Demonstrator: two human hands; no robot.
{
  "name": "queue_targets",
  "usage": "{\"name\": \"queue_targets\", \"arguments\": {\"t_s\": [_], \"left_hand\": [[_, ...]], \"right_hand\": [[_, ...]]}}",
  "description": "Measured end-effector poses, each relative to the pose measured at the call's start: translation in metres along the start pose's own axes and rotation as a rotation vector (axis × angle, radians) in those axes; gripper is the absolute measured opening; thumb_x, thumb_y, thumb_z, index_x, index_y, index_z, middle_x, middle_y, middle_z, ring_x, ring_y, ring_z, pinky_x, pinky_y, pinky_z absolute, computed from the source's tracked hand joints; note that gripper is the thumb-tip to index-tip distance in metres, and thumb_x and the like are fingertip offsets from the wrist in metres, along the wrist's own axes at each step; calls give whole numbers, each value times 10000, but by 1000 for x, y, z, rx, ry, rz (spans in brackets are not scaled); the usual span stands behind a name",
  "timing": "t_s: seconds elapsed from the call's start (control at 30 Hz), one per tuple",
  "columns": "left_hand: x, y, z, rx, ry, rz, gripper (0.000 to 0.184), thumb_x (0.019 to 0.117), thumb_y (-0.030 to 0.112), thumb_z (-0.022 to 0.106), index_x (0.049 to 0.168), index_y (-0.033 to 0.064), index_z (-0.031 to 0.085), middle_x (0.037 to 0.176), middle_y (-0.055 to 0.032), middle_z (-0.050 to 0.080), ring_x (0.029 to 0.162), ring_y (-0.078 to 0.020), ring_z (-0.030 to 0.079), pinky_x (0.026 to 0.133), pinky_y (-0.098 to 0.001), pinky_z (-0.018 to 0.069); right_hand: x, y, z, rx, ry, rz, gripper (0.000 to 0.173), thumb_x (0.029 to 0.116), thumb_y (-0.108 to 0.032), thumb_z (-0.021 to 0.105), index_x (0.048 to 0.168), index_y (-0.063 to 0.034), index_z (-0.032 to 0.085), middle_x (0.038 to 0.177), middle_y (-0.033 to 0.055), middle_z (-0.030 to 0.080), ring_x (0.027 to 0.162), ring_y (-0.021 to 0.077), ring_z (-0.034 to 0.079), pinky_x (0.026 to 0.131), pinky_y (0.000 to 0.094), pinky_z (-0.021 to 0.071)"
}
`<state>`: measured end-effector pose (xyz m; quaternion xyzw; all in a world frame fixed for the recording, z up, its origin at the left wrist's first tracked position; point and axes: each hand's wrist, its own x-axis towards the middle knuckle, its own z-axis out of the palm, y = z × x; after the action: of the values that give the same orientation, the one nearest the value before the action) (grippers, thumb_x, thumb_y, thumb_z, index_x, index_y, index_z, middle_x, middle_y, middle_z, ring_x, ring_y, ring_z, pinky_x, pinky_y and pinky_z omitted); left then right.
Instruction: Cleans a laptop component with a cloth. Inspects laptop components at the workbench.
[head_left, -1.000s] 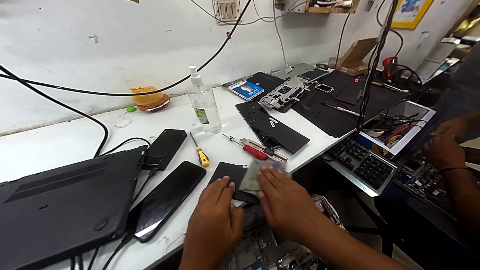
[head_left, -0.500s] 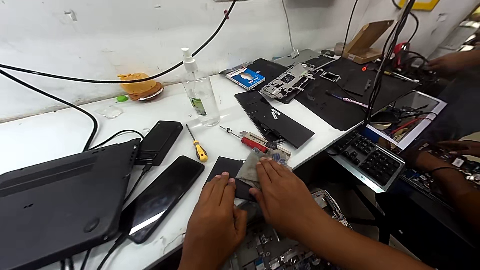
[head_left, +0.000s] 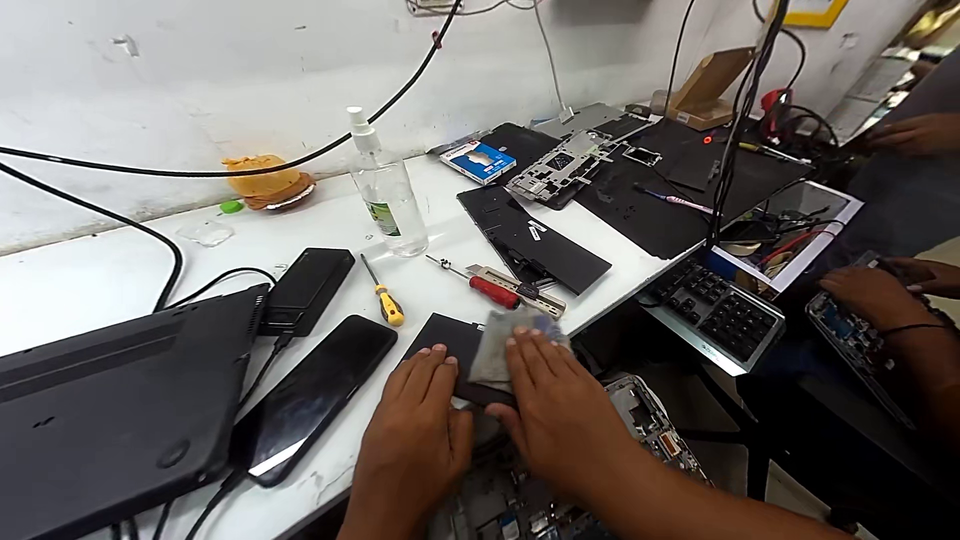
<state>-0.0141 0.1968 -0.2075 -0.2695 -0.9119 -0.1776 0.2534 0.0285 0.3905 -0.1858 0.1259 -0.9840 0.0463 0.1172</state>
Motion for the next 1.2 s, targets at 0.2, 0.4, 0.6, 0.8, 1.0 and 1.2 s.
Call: {"name": "queue_targets", "arguments": {"t_s": [0.2,0.4,0.6,0.8,1.0,1.2], "left_hand": [[0,0,-1,6,-15,-1,478,898,251,377,1120,6,723,1273,-156,686,1267,-328,607,1079,-472,466],[0,0,-2,19,-15,10,484,911,259,376,1132,-4,717,1287,-162,676,1287,-328,591,1086,-474,458],[0,1,-5,20,-44,-9,505,903,256,371,1182,-9,698,1347,-148,648,1318,-317,565,1111,-472,435],[0,2,-10,14,-90,17,611,912,500,464,1281,46,639,1421,-146,564,1373,-334,485,1150,-551,370],[10,12,-4,53,-94,305,410,1012,318,514,1366,170,657,1459,-55,589,1396,-279,511,1159,-562,410],[51,16,-60,-294,315,30,263,1053,224,548,1181,57,706,990,-12,746,850,-64,710,753,-279,608]], "right_hand": [[-63,-20,1,-52,148,-57,594,1074,-455,395,1439,-21,571,1493,122,574,1389,269,542,1153,442,433],[-35,21,8,-62,165,56,791,1041,-649,323,1446,-12,559,1516,144,541,1439,272,483,1188,462,399],[-102,36,15,190,396,-278,362,1006,-29,508,1322,-113,662,1373,57,674,1330,209,599,1159,439,463],[-139,70,5,1108,328,513,199,1023,-204,590,1052,-99,756,868,22,758,752,122,725,672,306,626],[-151,78,-3,1314,380,650,229,1018,-227,609,1006,-44,745,855,89,762,764,183,748,698,314,639],[-158,67,-23,1288,397,592,149,1023,-121,596,1039,-55,728,877,16,767,775,102,740,715,282,636]]}}
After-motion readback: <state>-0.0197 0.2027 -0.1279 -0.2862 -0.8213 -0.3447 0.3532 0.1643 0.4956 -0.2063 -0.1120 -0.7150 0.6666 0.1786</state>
